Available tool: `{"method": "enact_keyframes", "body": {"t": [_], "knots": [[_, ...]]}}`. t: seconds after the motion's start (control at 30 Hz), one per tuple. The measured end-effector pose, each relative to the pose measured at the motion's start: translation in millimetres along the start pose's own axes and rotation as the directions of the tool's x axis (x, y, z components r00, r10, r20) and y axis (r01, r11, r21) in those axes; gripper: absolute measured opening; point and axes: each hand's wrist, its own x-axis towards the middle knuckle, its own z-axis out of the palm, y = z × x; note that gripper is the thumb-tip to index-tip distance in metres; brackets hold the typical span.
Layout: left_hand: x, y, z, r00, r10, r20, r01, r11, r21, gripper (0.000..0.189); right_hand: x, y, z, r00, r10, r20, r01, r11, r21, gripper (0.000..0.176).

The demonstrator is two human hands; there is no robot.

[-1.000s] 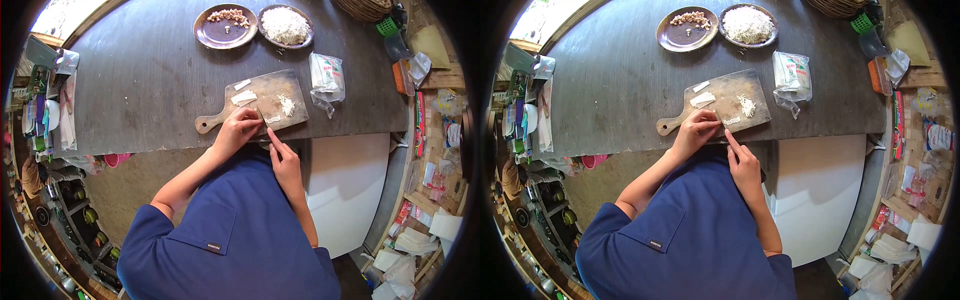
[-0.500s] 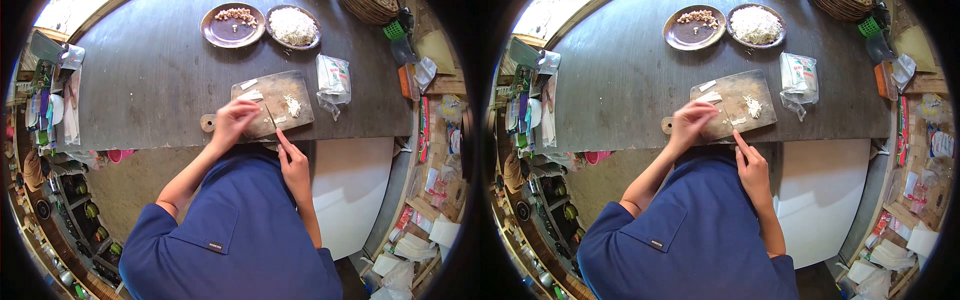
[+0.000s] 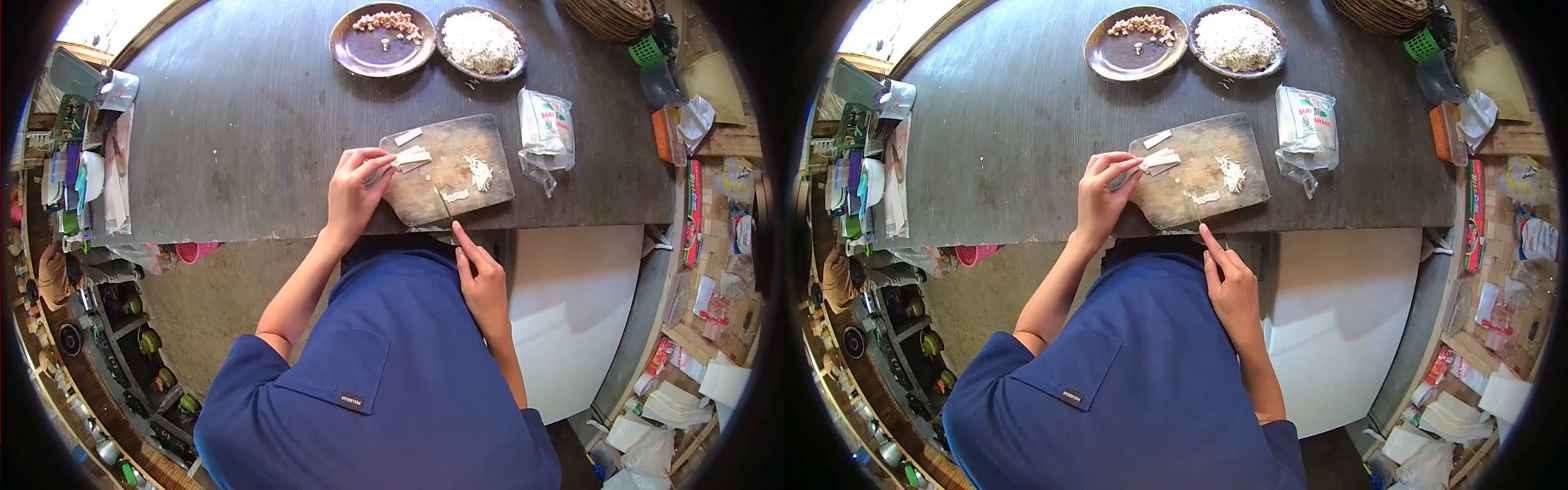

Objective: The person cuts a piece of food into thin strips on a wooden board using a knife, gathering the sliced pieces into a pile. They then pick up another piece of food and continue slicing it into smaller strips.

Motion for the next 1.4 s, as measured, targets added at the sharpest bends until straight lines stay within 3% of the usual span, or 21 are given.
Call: {"method": "enact_keyframes", "body": {"t": [0.13, 0.2, 0.27, 0.3, 0.4, 0.47, 0.53, 0.67, 0.87, 1.0, 1.2, 1.27, 1.33, 1.4], "knots": [[11, 0, 2, 0.998, 0.037, 0.041, -0.042, 0.992, 0.12, 0.032, 2, 2, -4, 0.997, -0.004, 0.074, -0.003, 0.996, 0.086, 0.048], [16, 0, 5, 0.995, 0.068, 0.072, -0.077, 0.987, 0.142, 0.033, 7, 7, -10, 0.99, 0.066, 0.125, -0.085, 0.985, 0.153, 0.047], [18, 0, 6, 0.981, 0.133, 0.143, -0.162, 0.964, 0.213, 0.037, 15, 12, -22, 0.943, 0.27, 0.197, -0.314, 0.918, 0.244, 0.045], [18, -1, 7, 0.98, 0.137, 0.144, -0.166, 0.963, 0.21, 0.037, 19, 16, -24, 0.944, 0.271, 0.187, -0.32, 0.891, 0.323, 0.044], [17, -5, 13, 0.973, 0.143, 0.181, -0.178, 0.965, 0.194, 0.035, 27, 19, -33, 0.959, 0.279, 0.055, -0.283, 0.913, 0.295, 0.043], [18, -7, 16, 0.974, 0.15, 0.169, -0.181, 0.966, 0.183, 0.033, 26, 17, -39, 0.962, 0.268, 0.053, -0.271, 0.91, 0.315, 0.044], [20, -8, 18, 0.973, 0.162, 0.163, -0.19, 0.967, 0.171, 0.03, 23, 16, -46, 0.934, 0.276, 0.227, -0.338, 0.89, 0.305, 0.045], [22, -8, 21, 0.967, 0.216, 0.137, -0.241, 0.95, 0.198, 0.023, 24, 31, -49, 0.927, 0.205, 0.314, -0.296, 0.914, 0.278, 0.044], [25, -7, 25, 0.952, 0.288, 0.103, -0.304, 0.928, 0.216, 0.019, 35, 36, -48, 0.948, 0.301, 0.099, -0.316, 0.876, 0.364, 0.043], [26, -1, 23, 0.965, 0.243, 0.1, -0.254, 0.96, 0.118, 0.014, 33, 35, -38, 0.953, 0.275, 0.128, -0.303, 0.875, 0.378, 0.042], [16, 11, 30, 0.96, 0.278, -0.033, -0.275, 0.958, 0.082, 0.018, 24, 37, -22, 0.965, 0.256, 0.063, -0.257, 0.862, 0.438, 0.044], [10, 27, 34, 0.905, 0.415, 0.087, -0.422, 0.904, 0.075, 0.016, 22, 36, -21, 0.965, 0.258, 0.048, -0.25, 0.846, 0.471, 0.044], [-1, 28, 48, 0.861, 0.451, 0.236, -0.473, 0.88, 0.046, 0.02, 18, 32, -21, 0.953, 0.294, 0.072, -0.295, 0.851, 0.434, 0.045], [-9, 31, 61, 0.862, 0.41, 0.299, -0.435, 0.9, 0.018, 0.022, 14, 25, -22, 0.965, 0.26, 0.043, -0.258, 0.899, 0.355, 0.045]]}}
